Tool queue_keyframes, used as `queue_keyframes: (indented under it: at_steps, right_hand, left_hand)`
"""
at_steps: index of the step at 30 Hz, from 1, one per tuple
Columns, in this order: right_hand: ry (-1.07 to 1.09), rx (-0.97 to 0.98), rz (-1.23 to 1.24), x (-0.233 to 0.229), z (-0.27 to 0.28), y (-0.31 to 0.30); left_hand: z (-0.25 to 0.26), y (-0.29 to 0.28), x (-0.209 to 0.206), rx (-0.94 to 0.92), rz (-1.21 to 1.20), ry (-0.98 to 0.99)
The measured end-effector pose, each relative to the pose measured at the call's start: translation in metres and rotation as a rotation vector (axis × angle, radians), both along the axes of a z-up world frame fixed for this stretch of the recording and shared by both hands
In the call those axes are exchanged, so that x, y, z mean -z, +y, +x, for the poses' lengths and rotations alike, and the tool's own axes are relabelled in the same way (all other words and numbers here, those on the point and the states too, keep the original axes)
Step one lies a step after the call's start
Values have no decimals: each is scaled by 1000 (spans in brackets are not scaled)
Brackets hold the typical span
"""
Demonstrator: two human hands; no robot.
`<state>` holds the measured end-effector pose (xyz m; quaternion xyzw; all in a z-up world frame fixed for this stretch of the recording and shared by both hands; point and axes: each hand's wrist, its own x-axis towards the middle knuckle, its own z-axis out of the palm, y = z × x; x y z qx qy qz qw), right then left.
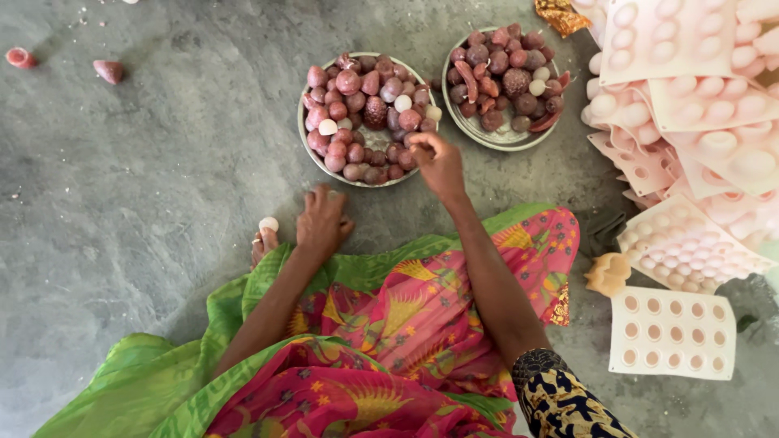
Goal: The person sits on the floor and assembles small red candles by inserting white wicks into the hollow bases of the candle bodies. The person picks up candle bodies and wicks from a metal tray, inserts the wicks, and places the assembled candles into a second tray.
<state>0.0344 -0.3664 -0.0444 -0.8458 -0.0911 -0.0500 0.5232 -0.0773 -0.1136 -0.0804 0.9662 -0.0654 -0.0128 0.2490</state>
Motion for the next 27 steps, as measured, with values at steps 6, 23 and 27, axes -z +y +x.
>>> queue_keyframes:
  at_steps: [6, 23, 27]
  right_hand:
    - [56, -111, -124, -2, -9, 12]
    - [229, -422, -225, 34, -63, 73]
    - [120, -440, -204, 31, -66, 74]
  left_hand:
    - [-7, -7, 2, 85, 43, 32]
    - [20, 3, 64, -523, -1520, 393]
    - [23, 2, 72, -408, -1901, 653]
